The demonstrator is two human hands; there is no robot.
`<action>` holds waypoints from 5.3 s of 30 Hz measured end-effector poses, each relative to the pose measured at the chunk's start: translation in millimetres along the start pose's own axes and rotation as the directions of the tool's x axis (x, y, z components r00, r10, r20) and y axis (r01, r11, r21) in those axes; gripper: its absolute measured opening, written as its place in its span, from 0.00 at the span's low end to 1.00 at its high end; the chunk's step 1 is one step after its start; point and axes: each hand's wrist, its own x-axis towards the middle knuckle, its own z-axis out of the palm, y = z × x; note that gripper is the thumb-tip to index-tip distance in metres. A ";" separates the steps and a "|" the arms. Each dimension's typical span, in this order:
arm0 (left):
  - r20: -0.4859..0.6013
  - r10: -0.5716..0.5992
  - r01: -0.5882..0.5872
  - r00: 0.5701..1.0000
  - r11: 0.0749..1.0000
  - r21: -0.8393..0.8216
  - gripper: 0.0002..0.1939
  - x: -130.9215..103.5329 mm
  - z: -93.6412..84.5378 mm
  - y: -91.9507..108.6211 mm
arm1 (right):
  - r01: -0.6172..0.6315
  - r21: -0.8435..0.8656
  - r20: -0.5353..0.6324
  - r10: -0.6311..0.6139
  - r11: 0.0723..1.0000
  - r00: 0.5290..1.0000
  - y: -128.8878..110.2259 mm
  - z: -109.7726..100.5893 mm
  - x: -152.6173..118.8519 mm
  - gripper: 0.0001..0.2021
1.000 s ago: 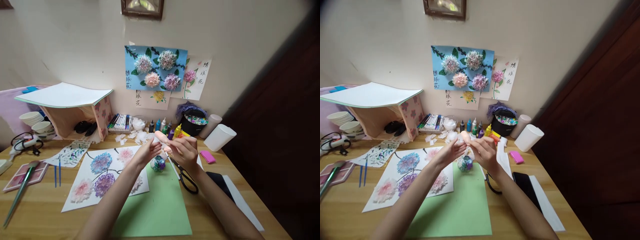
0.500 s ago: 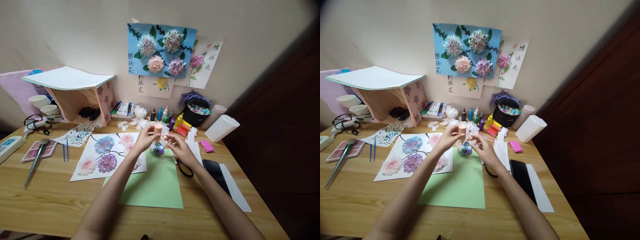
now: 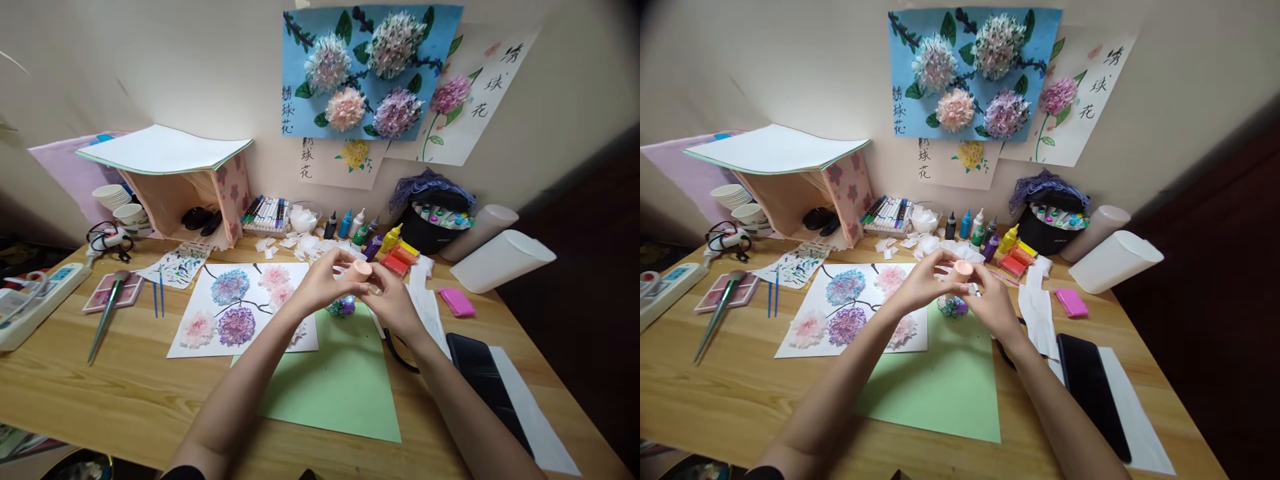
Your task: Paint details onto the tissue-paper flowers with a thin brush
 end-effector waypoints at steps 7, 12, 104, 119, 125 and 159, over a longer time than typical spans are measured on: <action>0.155 0.046 -0.055 0.987 0.997 0.052 0.16 -6.1 -3.5 6.5 | 0.031 0.030 0.060 -0.033 0.999 0.998 -1.7 -3.2 1.4 0.15; -0.039 0.084 -0.074 0.996 0.974 0.214 0.15 -16.0 16.3 12.9 | 0.034 0.042 0.072 -0.037 0.999 0.997 -5.6 -12.1 1.0 0.15; 0.003 0.281 -0.273 0.960 0.930 0.246 0.24 2.3 -3.0 -0.6 | -0.466 0.885 0.419 0.410 0.017 0.810 15.6 0.7 33.8 0.06; -0.050 0.202 -0.133 0.978 0.791 0.597 0.09 137.0 -20.8 -18.7 | -0.583 0.782 0.526 0.269 0.219 0.807 -6.6 -49.6 28.4 0.21; -0.101 0.121 -0.007 0.987 0.673 0.740 0.13 159.3 -1.0 -34.5 | -0.437 0.877 0.384 0.256 0.201 0.887 -11.7 -66.1 28.0 0.17; -0.379 0.206 0.117 0.902 0.728 0.675 0.09 155.0 -24.6 -47.7 | -0.372 0.882 0.282 0.308 0.290 0.909 -15.0 -64.7 31.4 0.08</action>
